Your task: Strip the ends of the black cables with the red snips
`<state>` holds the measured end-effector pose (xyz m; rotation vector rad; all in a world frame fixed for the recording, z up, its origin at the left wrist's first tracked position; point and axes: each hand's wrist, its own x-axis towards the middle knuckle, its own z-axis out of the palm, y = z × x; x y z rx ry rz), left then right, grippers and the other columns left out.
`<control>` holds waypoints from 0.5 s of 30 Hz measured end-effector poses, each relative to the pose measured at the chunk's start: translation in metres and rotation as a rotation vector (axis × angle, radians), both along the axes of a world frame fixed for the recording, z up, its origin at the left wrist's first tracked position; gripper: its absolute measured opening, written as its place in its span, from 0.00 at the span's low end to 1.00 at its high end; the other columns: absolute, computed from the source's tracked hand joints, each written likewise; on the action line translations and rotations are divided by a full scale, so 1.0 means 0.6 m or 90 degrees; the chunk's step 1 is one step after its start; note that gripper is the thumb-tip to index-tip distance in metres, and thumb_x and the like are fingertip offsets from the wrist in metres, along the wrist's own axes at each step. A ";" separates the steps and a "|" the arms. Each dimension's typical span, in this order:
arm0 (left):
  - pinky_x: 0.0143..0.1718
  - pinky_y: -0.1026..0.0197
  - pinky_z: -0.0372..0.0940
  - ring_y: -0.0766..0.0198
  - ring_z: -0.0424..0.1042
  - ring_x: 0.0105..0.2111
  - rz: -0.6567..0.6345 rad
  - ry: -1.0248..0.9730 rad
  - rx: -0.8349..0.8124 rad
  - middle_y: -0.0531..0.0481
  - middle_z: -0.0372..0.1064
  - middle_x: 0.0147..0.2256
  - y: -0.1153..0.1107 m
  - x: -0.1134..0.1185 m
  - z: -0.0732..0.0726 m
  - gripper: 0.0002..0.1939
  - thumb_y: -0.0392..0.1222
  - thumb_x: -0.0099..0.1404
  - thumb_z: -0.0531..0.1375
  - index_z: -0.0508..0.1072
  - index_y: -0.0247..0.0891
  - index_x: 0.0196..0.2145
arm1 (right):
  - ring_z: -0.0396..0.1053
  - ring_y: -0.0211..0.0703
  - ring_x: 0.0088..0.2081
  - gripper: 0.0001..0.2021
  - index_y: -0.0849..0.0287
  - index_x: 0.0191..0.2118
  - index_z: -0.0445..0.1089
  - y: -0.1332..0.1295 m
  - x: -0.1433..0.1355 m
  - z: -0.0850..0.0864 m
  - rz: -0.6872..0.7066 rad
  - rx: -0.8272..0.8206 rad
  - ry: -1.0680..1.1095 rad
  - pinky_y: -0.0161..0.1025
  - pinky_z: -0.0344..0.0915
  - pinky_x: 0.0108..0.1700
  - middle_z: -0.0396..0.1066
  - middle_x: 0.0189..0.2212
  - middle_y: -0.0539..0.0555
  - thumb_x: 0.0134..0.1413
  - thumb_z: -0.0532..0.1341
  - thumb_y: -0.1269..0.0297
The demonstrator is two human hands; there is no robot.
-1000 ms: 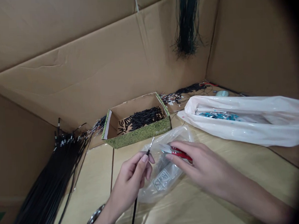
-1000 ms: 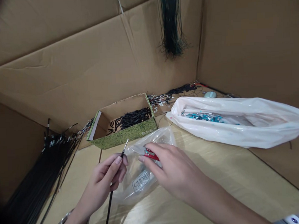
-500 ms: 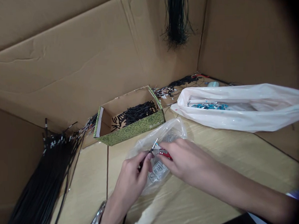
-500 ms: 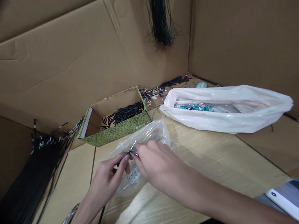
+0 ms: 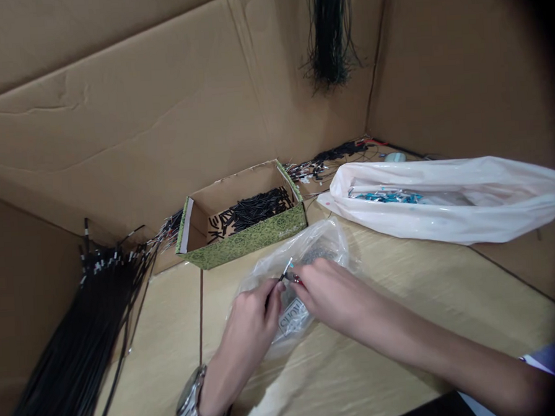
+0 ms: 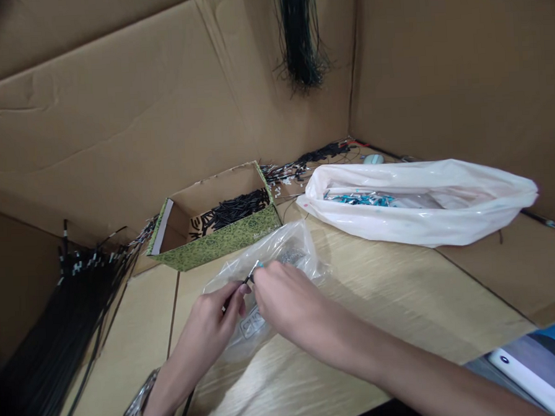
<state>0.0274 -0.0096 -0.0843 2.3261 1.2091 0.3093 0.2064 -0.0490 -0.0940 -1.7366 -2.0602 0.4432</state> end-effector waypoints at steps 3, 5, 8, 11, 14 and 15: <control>0.30 0.62 0.56 0.63 0.69 0.24 0.000 -0.017 -0.002 0.53 0.69 0.24 0.001 -0.002 -0.001 0.16 0.41 0.75 0.49 0.68 0.40 0.29 | 0.69 0.45 0.27 0.10 0.61 0.35 0.75 0.003 0.004 0.008 -0.006 -0.007 0.006 0.40 0.48 0.27 0.74 0.25 0.57 0.63 0.56 0.67; 0.30 0.62 0.56 0.63 0.68 0.24 -0.001 -0.020 -0.002 0.54 0.68 0.24 0.001 -0.002 -0.002 0.16 0.41 0.75 0.49 0.67 0.40 0.29 | 0.71 0.46 0.28 0.11 0.61 0.34 0.75 0.005 0.006 0.014 -0.002 -0.016 0.014 0.39 0.49 0.27 0.75 0.26 0.57 0.63 0.57 0.66; 0.29 0.62 0.56 0.63 0.68 0.24 -0.006 -0.018 -0.005 0.54 0.68 0.23 0.000 -0.002 -0.002 0.16 0.41 0.75 0.49 0.68 0.40 0.29 | 0.70 0.45 0.26 0.12 0.60 0.31 0.75 0.011 0.005 0.018 0.007 -0.028 0.019 0.39 0.49 0.26 0.75 0.24 0.57 0.62 0.56 0.68; 0.30 0.63 0.56 0.64 0.69 0.24 -0.006 -0.031 -0.011 0.54 0.69 0.24 -0.001 0.000 0.003 0.17 0.40 0.75 0.49 0.68 0.39 0.29 | 0.69 0.44 0.23 0.14 0.61 0.28 0.74 0.014 0.004 0.015 -0.003 -0.033 0.013 0.39 0.46 0.24 0.73 0.22 0.58 0.61 0.54 0.70; 0.30 0.63 0.57 0.65 0.67 0.23 0.005 -0.060 -0.031 0.55 0.70 0.23 0.000 0.000 0.010 0.19 0.43 0.75 0.49 0.69 0.39 0.27 | 0.69 0.45 0.22 0.13 0.62 0.30 0.75 0.010 0.008 0.014 -0.012 -0.037 0.006 0.39 0.46 0.24 0.73 0.22 0.58 0.61 0.55 0.70; 0.30 0.64 0.56 0.66 0.67 0.23 0.011 -0.070 -0.042 0.55 0.71 0.23 0.001 -0.001 0.013 0.19 0.44 0.76 0.49 0.70 0.39 0.28 | 0.69 0.45 0.23 0.12 0.61 0.32 0.76 0.007 0.010 0.015 -0.013 -0.037 0.005 0.39 0.47 0.24 0.74 0.23 0.58 0.61 0.56 0.69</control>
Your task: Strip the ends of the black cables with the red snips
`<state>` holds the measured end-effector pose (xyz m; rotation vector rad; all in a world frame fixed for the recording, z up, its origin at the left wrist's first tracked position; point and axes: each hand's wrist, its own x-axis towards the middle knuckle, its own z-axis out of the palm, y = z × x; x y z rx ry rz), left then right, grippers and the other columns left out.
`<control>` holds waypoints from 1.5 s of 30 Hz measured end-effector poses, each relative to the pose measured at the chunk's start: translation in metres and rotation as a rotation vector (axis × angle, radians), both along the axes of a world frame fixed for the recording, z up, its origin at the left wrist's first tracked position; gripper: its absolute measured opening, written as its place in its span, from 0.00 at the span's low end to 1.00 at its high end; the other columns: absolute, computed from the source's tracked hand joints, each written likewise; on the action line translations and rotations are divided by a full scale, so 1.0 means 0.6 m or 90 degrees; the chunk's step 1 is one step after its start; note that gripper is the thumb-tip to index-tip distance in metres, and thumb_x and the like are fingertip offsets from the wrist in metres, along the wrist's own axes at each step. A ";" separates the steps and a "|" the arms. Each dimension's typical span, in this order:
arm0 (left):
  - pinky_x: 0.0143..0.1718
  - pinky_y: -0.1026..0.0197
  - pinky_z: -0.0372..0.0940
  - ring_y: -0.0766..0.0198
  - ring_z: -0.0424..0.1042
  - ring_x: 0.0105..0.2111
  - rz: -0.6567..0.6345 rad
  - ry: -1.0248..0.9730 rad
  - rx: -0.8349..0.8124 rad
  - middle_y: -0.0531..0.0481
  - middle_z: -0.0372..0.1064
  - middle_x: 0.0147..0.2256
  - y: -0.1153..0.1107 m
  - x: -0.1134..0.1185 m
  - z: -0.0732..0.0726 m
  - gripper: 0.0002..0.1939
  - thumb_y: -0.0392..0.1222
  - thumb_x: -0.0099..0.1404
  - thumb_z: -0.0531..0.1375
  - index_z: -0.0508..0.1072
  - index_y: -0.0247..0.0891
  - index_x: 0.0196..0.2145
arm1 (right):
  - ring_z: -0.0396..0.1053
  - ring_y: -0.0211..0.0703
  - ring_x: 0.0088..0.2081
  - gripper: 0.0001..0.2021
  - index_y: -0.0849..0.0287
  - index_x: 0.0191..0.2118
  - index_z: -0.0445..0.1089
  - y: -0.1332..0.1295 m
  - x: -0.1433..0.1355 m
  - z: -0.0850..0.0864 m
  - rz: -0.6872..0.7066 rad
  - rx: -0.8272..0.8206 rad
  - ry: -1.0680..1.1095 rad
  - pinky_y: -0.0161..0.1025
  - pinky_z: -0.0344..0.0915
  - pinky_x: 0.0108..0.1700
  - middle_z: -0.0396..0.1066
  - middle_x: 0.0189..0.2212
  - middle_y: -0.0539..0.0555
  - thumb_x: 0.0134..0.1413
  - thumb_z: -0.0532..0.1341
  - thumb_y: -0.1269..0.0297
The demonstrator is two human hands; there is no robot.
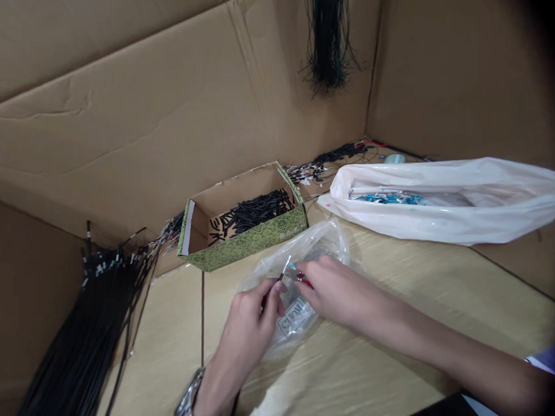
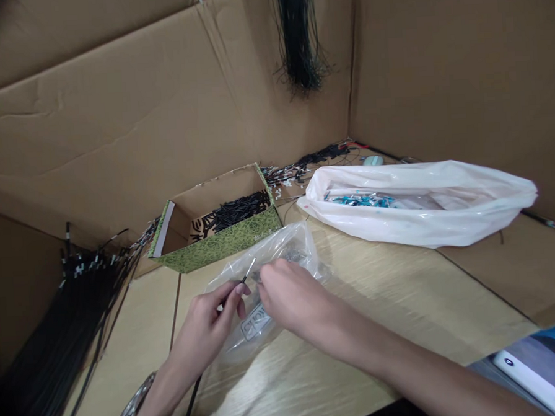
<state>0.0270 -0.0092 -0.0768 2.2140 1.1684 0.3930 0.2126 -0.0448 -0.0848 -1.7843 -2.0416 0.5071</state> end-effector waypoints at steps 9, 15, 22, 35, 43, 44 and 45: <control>0.26 0.63 0.54 0.66 0.63 0.21 0.000 -0.023 -0.018 0.55 0.70 0.23 0.002 0.001 0.007 0.21 0.47 0.76 0.50 0.72 0.38 0.27 | 0.68 0.43 0.22 0.12 0.57 0.31 0.76 -0.012 -0.002 0.034 -0.014 0.002 0.015 0.38 0.48 0.24 0.73 0.23 0.54 0.62 0.57 0.64; 0.27 0.64 0.55 0.67 0.64 0.21 -0.009 -0.009 0.016 0.56 0.69 0.23 -0.002 0.001 0.004 0.19 0.44 0.76 0.50 0.71 0.38 0.28 | 0.67 0.42 0.20 0.12 0.58 0.29 0.75 -0.008 -0.005 0.039 -0.021 0.001 0.022 0.38 0.47 0.22 0.72 0.22 0.54 0.61 0.57 0.64; 0.28 0.64 0.55 0.66 0.65 0.22 -0.033 0.017 0.049 0.55 0.68 0.23 -0.006 -0.002 -0.004 0.17 0.41 0.76 0.49 0.69 0.39 0.29 | 0.69 0.43 0.21 0.13 0.60 0.26 0.75 -0.005 -0.001 0.050 -0.020 -0.011 -0.006 0.38 0.49 0.23 0.73 0.21 0.56 0.59 0.58 0.66; 0.22 0.65 0.53 0.68 0.58 0.20 0.001 -0.113 -0.170 0.53 0.73 0.25 0.006 -0.006 0.006 0.22 0.51 0.76 0.49 0.73 0.37 0.31 | 0.73 0.49 0.30 0.12 0.57 0.42 0.73 -0.027 0.035 0.029 -0.006 0.003 -0.012 0.39 0.54 0.29 0.75 0.28 0.55 0.68 0.53 0.60; 0.20 0.66 0.51 0.68 0.56 0.19 0.001 -0.194 -0.224 0.54 0.72 0.25 -0.002 0.000 0.006 0.19 0.52 0.75 0.50 0.74 0.37 0.39 | 0.70 0.47 0.29 0.10 0.56 0.40 0.73 -0.049 0.048 0.039 -0.020 -0.041 0.018 0.39 0.55 0.31 0.73 0.28 0.53 0.67 0.56 0.59; 0.21 0.66 0.51 0.68 0.57 0.19 0.004 -0.178 -0.192 0.54 0.73 0.25 -0.004 0.000 0.007 0.19 0.51 0.75 0.50 0.75 0.38 0.39 | 0.69 0.46 0.28 0.10 0.56 0.39 0.73 -0.046 0.043 0.042 -0.012 -0.044 0.026 0.39 0.55 0.30 0.73 0.27 0.53 0.66 0.56 0.59; 0.22 0.65 0.52 0.68 0.58 0.20 0.005 -0.159 -0.158 0.53 0.73 0.25 -0.006 0.000 0.008 0.19 0.51 0.76 0.50 0.75 0.38 0.37 | 0.68 0.45 0.28 0.10 0.56 0.38 0.73 -0.043 0.039 0.044 -0.008 -0.042 0.038 0.38 0.55 0.30 0.73 0.27 0.53 0.66 0.57 0.60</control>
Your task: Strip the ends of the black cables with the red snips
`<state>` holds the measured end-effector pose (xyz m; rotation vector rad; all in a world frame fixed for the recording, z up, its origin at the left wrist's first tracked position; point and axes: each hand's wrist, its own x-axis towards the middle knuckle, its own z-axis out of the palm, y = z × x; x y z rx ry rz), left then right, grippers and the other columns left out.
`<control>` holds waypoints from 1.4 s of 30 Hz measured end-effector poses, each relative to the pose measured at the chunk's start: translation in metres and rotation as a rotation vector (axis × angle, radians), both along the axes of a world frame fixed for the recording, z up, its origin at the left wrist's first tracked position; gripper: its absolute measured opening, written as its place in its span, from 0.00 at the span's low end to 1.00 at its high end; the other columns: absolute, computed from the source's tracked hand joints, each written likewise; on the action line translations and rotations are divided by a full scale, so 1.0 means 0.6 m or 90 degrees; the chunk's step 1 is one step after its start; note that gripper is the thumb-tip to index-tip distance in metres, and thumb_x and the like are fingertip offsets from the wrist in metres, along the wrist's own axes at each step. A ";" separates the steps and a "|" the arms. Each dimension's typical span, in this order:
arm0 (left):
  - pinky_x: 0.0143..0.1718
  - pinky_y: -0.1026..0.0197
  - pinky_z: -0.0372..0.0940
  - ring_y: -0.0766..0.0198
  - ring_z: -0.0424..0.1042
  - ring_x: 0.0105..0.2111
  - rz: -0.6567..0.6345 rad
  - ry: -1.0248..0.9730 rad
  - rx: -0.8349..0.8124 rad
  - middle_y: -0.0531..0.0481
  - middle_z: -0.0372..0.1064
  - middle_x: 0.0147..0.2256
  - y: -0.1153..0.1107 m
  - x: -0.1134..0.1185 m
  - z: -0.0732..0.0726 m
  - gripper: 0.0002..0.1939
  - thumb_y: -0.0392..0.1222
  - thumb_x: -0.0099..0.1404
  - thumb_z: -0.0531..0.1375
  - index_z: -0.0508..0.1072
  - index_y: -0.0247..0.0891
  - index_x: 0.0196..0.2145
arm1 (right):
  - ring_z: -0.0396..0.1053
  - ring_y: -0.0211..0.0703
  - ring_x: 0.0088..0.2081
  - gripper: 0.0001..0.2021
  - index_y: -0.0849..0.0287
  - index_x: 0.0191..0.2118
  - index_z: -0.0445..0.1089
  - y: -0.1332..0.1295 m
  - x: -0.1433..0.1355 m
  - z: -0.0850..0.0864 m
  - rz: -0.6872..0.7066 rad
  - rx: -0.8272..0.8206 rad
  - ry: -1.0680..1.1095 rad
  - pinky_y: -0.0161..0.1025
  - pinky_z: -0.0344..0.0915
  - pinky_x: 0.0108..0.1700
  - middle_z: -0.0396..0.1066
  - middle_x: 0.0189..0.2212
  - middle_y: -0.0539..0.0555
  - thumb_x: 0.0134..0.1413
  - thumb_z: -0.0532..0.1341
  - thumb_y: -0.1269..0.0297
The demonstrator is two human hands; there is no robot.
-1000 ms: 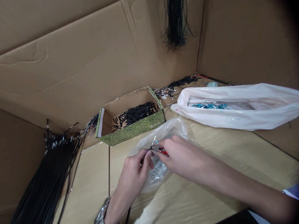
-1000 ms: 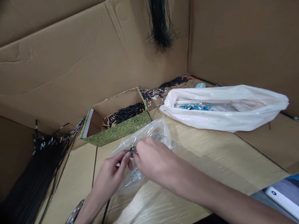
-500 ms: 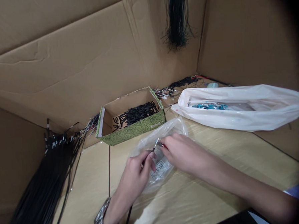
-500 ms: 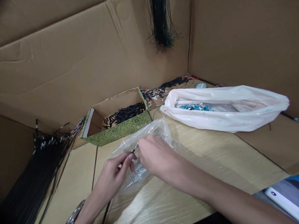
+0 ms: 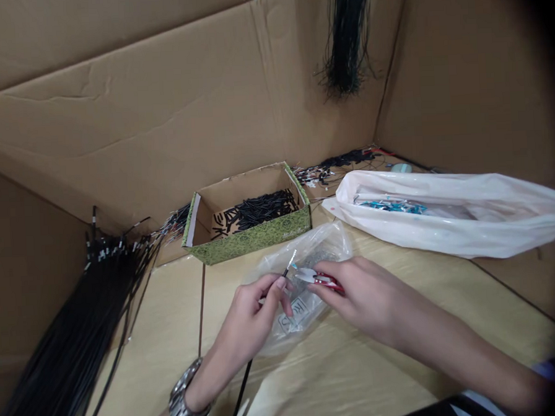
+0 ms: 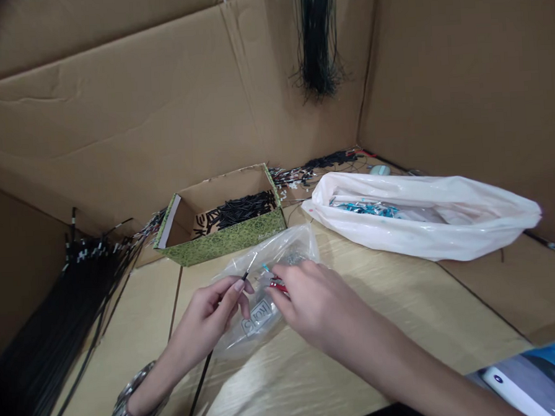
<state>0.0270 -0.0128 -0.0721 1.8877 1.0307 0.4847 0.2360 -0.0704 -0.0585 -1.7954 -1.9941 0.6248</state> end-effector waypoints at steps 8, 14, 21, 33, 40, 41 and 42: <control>0.29 0.64 0.57 0.66 0.67 0.26 -0.013 0.052 0.116 0.53 0.73 0.27 0.001 -0.003 0.003 0.21 0.46 0.76 0.49 0.75 0.37 0.30 | 0.66 0.43 0.26 0.09 0.57 0.34 0.74 0.012 -0.015 0.008 -0.008 0.006 0.021 0.37 0.56 0.29 0.71 0.24 0.52 0.63 0.59 0.61; 0.28 0.64 0.56 0.68 0.64 0.24 -0.020 0.059 0.120 0.53 0.73 0.27 0.001 -0.004 0.001 0.21 0.46 0.76 0.50 0.74 0.37 0.29 | 0.64 0.42 0.24 0.10 0.57 0.30 0.73 0.020 -0.021 0.011 -0.005 -0.006 0.021 0.37 0.55 0.29 0.69 0.21 0.50 0.62 0.60 0.62; 0.28 0.63 0.55 0.67 0.62 0.23 -0.033 0.068 0.104 0.54 0.69 0.24 0.000 -0.001 0.002 0.22 0.46 0.76 0.49 0.73 0.37 0.28 | 0.68 0.44 0.29 0.09 0.57 0.31 0.72 0.029 -0.020 0.010 0.000 0.006 0.025 0.37 0.56 0.31 0.72 0.25 0.52 0.62 0.58 0.63; 0.22 0.66 0.54 0.68 0.59 0.20 -0.008 0.018 -0.014 0.54 0.73 0.27 0.011 -0.009 0.004 0.19 0.51 0.76 0.50 0.75 0.38 0.39 | 0.73 0.47 0.29 0.10 0.55 0.38 0.77 0.030 -0.001 -0.014 -0.028 0.038 -0.013 0.37 0.58 0.30 0.78 0.28 0.54 0.65 0.57 0.65; 0.23 0.66 0.55 0.68 0.61 0.21 -0.018 0.023 0.056 0.55 0.74 0.27 0.018 -0.006 0.005 0.17 0.47 0.75 0.52 0.75 0.38 0.36 | 0.73 0.49 0.34 0.09 0.58 0.43 0.74 -0.040 0.086 -0.038 -0.114 0.154 -0.065 0.40 0.62 0.35 0.77 0.35 0.56 0.66 0.57 0.63; 0.23 0.66 0.54 0.69 0.60 0.21 -0.019 0.026 0.064 0.55 0.74 0.27 0.018 -0.005 0.005 0.16 0.47 0.75 0.52 0.75 0.38 0.36 | 0.73 0.49 0.34 0.09 0.59 0.42 0.74 -0.050 0.099 -0.049 -0.120 0.146 -0.070 0.41 0.63 0.35 0.76 0.34 0.57 0.66 0.57 0.63; 0.23 0.65 0.54 0.69 0.60 0.21 -0.018 0.028 0.070 0.55 0.74 0.27 0.019 -0.005 0.006 0.16 0.46 0.75 0.52 0.75 0.38 0.36 | 0.72 0.50 0.34 0.10 0.60 0.42 0.74 -0.059 0.112 -0.062 -0.123 0.132 -0.078 0.42 0.64 0.35 0.74 0.33 0.57 0.66 0.57 0.63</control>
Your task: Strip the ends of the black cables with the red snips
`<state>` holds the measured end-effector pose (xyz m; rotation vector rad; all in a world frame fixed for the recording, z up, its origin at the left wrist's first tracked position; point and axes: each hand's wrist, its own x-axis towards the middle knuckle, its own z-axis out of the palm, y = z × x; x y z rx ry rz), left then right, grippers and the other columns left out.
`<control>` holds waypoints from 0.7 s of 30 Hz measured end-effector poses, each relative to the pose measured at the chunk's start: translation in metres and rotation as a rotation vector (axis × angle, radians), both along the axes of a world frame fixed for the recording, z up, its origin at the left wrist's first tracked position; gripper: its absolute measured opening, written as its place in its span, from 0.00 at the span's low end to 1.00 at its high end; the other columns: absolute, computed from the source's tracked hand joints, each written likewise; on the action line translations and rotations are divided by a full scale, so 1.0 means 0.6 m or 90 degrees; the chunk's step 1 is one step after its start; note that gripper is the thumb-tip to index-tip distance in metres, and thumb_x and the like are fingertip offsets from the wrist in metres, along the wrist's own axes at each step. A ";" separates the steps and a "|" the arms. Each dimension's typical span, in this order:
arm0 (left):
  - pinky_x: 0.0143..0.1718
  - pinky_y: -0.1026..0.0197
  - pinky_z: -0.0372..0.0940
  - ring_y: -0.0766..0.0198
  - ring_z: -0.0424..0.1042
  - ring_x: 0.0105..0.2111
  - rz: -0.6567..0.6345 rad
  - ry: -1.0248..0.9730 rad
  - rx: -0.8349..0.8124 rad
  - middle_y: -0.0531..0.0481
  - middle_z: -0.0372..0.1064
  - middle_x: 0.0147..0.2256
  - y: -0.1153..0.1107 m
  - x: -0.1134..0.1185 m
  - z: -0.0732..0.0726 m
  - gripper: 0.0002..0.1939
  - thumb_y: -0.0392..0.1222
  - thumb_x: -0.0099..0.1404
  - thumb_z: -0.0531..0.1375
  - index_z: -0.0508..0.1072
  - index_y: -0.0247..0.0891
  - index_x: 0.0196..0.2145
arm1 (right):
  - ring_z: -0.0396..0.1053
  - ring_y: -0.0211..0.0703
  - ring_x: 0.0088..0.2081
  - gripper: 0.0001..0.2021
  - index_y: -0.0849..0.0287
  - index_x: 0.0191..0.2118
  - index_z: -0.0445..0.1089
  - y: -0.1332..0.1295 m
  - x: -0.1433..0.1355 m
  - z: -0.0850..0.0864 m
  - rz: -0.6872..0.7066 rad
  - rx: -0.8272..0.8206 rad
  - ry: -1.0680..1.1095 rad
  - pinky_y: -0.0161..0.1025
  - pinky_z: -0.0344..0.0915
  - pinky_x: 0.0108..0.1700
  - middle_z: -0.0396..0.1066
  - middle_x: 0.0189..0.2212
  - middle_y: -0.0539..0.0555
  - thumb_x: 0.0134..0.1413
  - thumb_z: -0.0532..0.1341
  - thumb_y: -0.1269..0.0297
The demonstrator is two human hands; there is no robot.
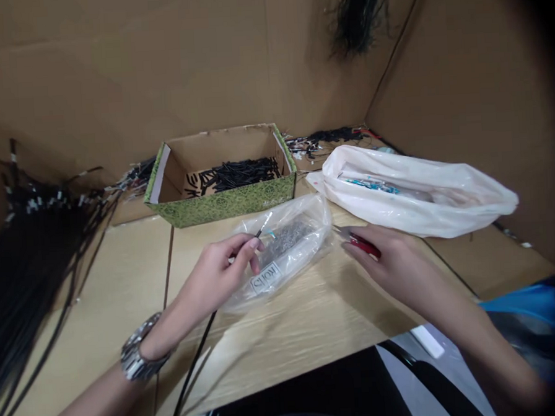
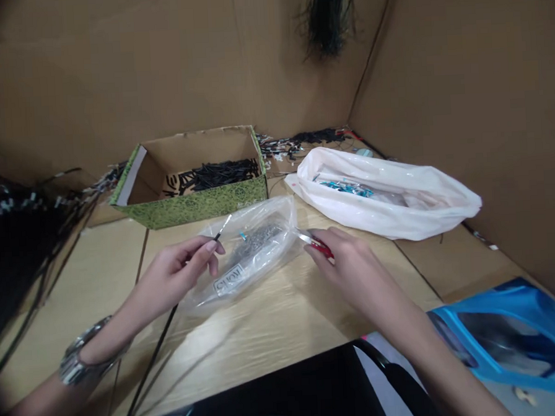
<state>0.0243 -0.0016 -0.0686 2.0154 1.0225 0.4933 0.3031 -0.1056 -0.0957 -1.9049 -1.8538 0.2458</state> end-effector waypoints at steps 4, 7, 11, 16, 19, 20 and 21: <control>0.23 0.65 0.54 0.69 0.59 0.21 -0.001 0.008 0.009 0.57 0.74 0.26 0.001 0.003 0.003 0.15 0.45 0.75 0.53 0.76 0.38 0.36 | 0.72 0.57 0.43 0.15 0.64 0.50 0.73 -0.033 0.035 -0.055 -0.022 0.019 -0.025 0.50 0.69 0.44 0.72 0.41 0.63 0.64 0.57 0.62; 0.23 0.65 0.54 0.70 0.59 0.20 0.008 0.021 0.024 0.58 0.74 0.26 0.001 0.006 0.005 0.16 0.45 0.74 0.53 0.76 0.38 0.32 | 0.69 0.59 0.50 0.14 0.61 0.53 0.72 -0.079 0.025 -0.071 -0.056 0.133 -0.026 0.55 0.66 0.52 0.70 0.47 0.64 0.63 0.60 0.65; 0.24 0.65 0.55 0.70 0.61 0.21 0.015 0.014 0.037 0.58 0.74 0.25 0.002 0.006 0.004 0.15 0.44 0.73 0.54 0.76 0.39 0.32 | 0.72 0.48 0.42 0.13 0.56 0.48 0.71 -0.184 -0.045 -0.098 0.075 0.205 0.037 0.44 0.70 0.44 0.72 0.38 0.56 0.60 0.62 0.76; 0.24 0.64 0.56 0.69 0.64 0.21 -0.014 -0.005 0.058 0.57 0.74 0.26 0.003 0.001 -0.001 0.15 0.43 0.73 0.53 0.76 0.38 0.34 | 0.76 0.49 0.41 0.10 0.55 0.43 0.71 -0.280 -0.126 -0.230 0.153 -0.185 0.075 0.44 0.74 0.43 0.75 0.40 0.57 0.61 0.58 0.76; 0.25 0.63 0.57 0.67 0.65 0.22 -0.023 -0.008 0.065 0.55 0.74 0.25 0.001 -0.002 -0.004 0.15 0.44 0.74 0.52 0.77 0.38 0.37 | 0.76 0.53 0.38 0.07 0.58 0.39 0.71 -0.288 -0.141 -0.296 0.109 -0.256 0.045 0.46 0.75 0.39 0.74 0.39 0.60 0.58 0.61 0.75; 0.26 0.63 0.58 0.66 0.67 0.23 -0.024 -0.011 0.070 0.55 0.74 0.25 -0.001 -0.003 -0.004 0.15 0.45 0.74 0.52 0.77 0.38 0.38 | 0.76 0.56 0.39 0.06 0.58 0.38 0.71 -0.287 -0.143 -0.307 0.104 -0.263 0.036 0.48 0.75 0.39 0.74 0.39 0.61 0.57 0.62 0.75; 0.27 0.62 0.58 0.66 0.67 0.24 -0.025 -0.013 0.074 0.55 0.75 0.25 -0.002 -0.003 -0.003 0.15 0.45 0.74 0.52 0.77 0.38 0.39 | 0.75 0.59 0.41 0.06 0.59 0.37 0.71 -0.285 -0.145 -0.313 0.099 -0.271 0.028 0.51 0.74 0.39 0.74 0.39 0.62 0.56 0.62 0.75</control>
